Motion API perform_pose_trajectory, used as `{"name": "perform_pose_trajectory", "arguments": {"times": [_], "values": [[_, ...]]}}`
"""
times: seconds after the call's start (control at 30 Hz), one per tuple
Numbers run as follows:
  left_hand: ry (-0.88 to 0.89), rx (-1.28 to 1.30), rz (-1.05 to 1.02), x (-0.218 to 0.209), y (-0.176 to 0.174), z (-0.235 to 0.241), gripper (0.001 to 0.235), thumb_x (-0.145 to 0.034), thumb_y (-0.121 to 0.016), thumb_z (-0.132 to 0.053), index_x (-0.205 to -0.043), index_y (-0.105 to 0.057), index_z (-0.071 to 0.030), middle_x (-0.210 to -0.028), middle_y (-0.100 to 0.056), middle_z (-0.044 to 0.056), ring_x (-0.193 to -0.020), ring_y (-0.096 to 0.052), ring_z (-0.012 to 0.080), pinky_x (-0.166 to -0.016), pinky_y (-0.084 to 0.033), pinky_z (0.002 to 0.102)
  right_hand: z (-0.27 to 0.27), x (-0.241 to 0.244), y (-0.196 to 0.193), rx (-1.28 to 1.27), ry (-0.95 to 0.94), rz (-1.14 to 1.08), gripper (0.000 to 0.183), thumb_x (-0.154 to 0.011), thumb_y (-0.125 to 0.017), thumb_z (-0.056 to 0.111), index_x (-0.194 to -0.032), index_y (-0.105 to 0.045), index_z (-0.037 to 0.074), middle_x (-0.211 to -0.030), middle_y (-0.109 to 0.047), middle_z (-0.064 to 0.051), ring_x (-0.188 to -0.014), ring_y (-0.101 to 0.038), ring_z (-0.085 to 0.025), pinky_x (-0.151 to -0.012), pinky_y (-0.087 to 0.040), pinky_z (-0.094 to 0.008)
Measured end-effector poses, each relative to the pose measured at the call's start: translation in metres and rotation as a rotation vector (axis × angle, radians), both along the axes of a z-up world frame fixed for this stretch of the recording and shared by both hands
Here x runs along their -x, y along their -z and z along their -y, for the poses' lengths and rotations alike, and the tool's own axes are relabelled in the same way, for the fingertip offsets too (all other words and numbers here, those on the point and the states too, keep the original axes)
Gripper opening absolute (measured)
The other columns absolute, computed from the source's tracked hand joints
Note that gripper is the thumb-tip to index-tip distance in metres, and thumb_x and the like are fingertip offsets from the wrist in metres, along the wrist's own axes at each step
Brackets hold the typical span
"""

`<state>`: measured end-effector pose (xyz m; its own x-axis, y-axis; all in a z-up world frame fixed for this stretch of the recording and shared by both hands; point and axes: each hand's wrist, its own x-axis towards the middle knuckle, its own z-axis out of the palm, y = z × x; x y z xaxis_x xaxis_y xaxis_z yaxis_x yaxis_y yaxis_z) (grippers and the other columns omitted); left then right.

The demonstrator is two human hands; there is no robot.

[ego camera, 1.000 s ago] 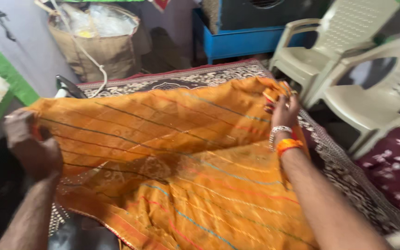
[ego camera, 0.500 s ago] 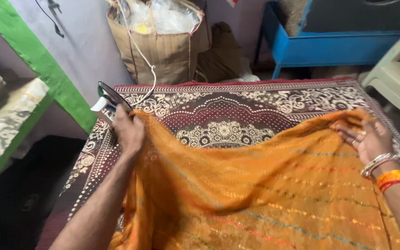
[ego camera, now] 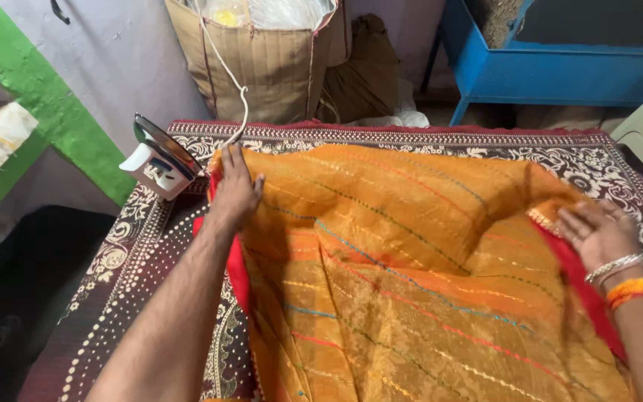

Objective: The person irons a large orange patterned fabric on a table using an electric iron. They smooth the fabric with their hands, move the iron back and forth to remove wrinkles, and periodically lift and reposition the fabric to access different sections.

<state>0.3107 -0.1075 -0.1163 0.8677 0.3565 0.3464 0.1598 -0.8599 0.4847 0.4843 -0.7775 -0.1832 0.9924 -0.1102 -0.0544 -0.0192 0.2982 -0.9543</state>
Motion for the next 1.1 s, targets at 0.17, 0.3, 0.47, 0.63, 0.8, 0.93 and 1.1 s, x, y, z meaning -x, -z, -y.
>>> {"name": "perform_pose_trajectory", "arguments": {"times": [0.17,0.3,0.47,0.63,0.8,0.93,1.1], "values": [[0.037,0.112,-0.182,0.093,0.038,0.035,0.086,-0.095,-0.062,-0.036,-0.157,-0.015,0.001,-0.169,0.001,0.029,-0.138,-0.041,0.0532,-0.111,-0.042,0.052,-0.057,0.106,-0.001,0.669,0.017,0.141,0.075,-0.085,-0.08,0.022,-0.143,-0.035,0.005,-0.135,-0.052,-0.017,-0.124,-0.06,-0.032,-0.088,-0.051,-0.04],[0.125,0.181,-0.385,0.203,0.044,0.076,0.097,-0.092,-0.066,-0.045,-0.153,-0.012,0.007,-0.163,0.002,0.034,-0.143,-0.031,0.0534,-0.116,-0.036,0.048,-0.112,0.207,-0.023,0.987,-0.183,0.201,0.073,-0.074,-0.082,0.037,-0.13,-0.048,0.005,-0.121,-0.06,-0.014,-0.11,-0.064,-0.025,-0.086,-0.054,-0.041],[0.102,0.255,-0.666,0.303,0.034,0.123,0.099,-0.088,-0.065,-0.062,-0.149,-0.024,0.006,-0.156,-0.021,0.036,-0.141,-0.042,0.051,-0.116,-0.042,0.045,-0.186,0.355,-0.053,1.119,-0.889,0.452,0.043,-0.085,-0.08,0.049,-0.103,-0.067,0.012,-0.098,-0.068,-0.007,-0.098,-0.067,-0.022,-0.088,-0.055,-0.037],[0.012,0.513,-0.557,0.322,0.054,0.144,0.112,-0.086,-0.073,-0.069,-0.144,-0.027,0.013,-0.135,-0.052,0.037,-0.129,-0.057,0.0459,-0.11,-0.047,0.047,-0.235,0.46,-0.072,1.294,-1.208,0.241,0.027,-0.092,-0.071,0.028,-0.112,-0.058,0.015,-0.103,-0.068,-0.008,-0.099,-0.066,-0.029,-0.083,-0.049,-0.044],[-0.056,0.941,-0.252,0.313,0.09,0.155,0.055,-0.078,-0.077,-0.031,-0.117,-0.064,0.006,-0.104,-0.074,0.023,-0.091,-0.071,0.0303,-0.081,-0.058,0.041,-0.294,0.517,-0.085,0.99,-0.913,0.523,0.032,-0.083,-0.077,0.015,-0.105,-0.055,0.005,-0.088,-0.065,-0.021,-0.086,-0.064,-0.041,-0.074,-0.053,-0.045],[-0.274,0.914,0.003,0.326,0.093,0.125,0.025,-0.082,-0.069,-0.008,-0.107,-0.074,-0.004,-0.097,-0.076,0.01,-0.083,-0.07,0.0192,-0.075,-0.057,0.031,-0.345,0.54,-0.102,0.781,-0.688,0.641,0.023,-0.082,-0.072,0.009,-0.101,-0.061,0.003,-0.086,-0.07,-0.02,-0.085,-0.071,-0.039,-0.072,-0.057,-0.042],[-0.457,0.769,0.491,0.364,0.073,0.07,0.013,-0.089,-0.063,0.001,-0.101,-0.068,-0.002,-0.093,-0.074,0.011,-0.084,-0.071,0.0227,-0.079,-0.056,0.034,-0.397,0.571,-0.12,0.799,-0.682,0.522,0.026,-0.084,-0.074,0.012,-0.107,-0.065,0.004,-0.09,-0.073,-0.022,-0.088,-0.073,-0.038,-0.076,-0.057,-0.041]]}}
